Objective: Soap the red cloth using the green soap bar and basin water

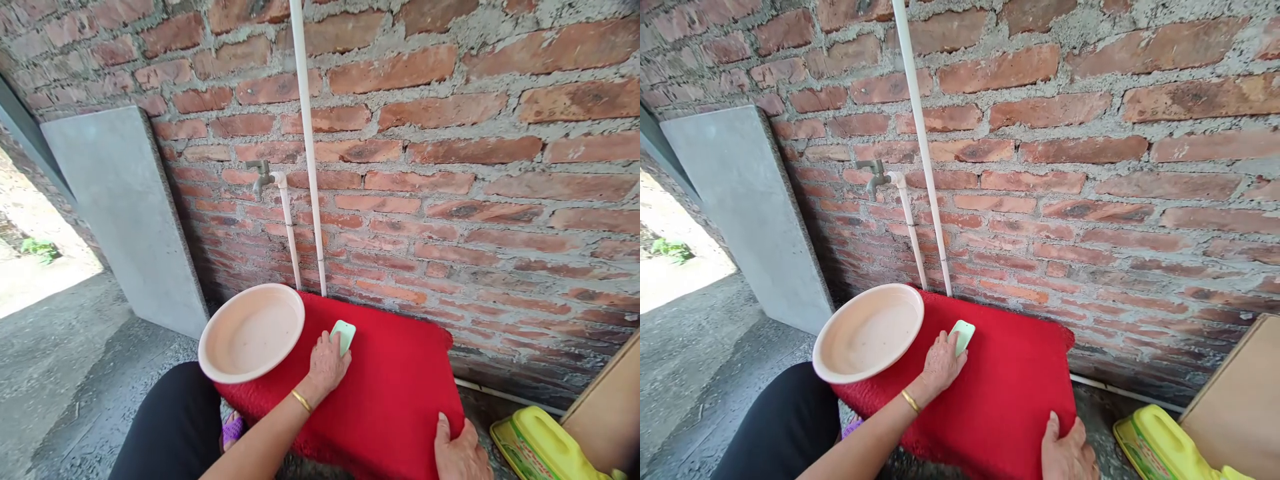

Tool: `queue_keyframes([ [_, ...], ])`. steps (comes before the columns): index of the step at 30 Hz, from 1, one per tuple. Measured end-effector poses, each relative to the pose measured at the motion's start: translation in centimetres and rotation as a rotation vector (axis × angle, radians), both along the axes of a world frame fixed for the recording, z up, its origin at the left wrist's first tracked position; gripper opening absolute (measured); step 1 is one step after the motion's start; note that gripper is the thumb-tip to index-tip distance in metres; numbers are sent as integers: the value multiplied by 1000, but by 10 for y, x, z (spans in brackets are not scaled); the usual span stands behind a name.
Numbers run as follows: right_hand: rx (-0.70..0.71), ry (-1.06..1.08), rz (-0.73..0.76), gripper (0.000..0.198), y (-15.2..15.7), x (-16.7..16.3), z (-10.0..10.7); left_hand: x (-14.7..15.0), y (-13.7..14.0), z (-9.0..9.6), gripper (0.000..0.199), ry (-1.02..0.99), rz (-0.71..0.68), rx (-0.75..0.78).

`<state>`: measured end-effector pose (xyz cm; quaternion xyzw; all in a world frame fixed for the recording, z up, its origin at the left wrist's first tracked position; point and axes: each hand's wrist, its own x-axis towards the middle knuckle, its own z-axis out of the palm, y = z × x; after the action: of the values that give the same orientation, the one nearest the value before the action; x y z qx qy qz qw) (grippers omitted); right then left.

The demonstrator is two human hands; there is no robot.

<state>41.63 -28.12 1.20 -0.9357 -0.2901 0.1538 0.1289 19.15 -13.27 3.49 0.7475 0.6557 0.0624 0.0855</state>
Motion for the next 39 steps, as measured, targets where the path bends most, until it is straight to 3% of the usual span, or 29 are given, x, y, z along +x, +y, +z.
queue_keyframes([
  [3, 7, -6, -2, 85, 0, 1, -3, 13, -10, -11, 54, -17, -26, 4],
  [7, 19, -40, -12, 82, 1, 7, -15, 52, -54, -26, 70, -111, -295, -143],
  [10, 34, -59, -20, 79, 1, 12, -23, 56, -67, -26, 77, -156, -399, -197],
  [18, 44, -31, -9, 82, 1, 10, -18, -55, -15, -8, 53, 23, 22, 66],
  [20, 47, -30, -13, 82, 1, 9, -16, -57, -18, -11, 52, 41, 40, 64],
  [22, 46, -32, -12, 83, 0, 9, -15, -41, -32, -20, 54, 44, -6, 41],
  [26, 36, -25, -6, 85, 0, 10, -17, 6, -70, -39, 69, -24, -252, -34],
  [28, 36, -25, -8, 86, 0, 11, -18, 13, -77, -40, 73, -53, -334, -43],
  [30, 42, -25, -11, 86, 1, 12, -18, 0, -71, -32, 70, -43, -302, -25],
  [35, 29, -5, 9, 89, 1, 9, -13, -67, -36, -8, 56, 26, -19, 56],
  [37, 15, -3, 10, 89, 1, 8, -10, -78, -33, -10, 53, 40, 23, 77],
  [39, -1, 5, 7, 90, 0, 6, -7, -69, -42, -19, 53, 50, 10, 81],
])
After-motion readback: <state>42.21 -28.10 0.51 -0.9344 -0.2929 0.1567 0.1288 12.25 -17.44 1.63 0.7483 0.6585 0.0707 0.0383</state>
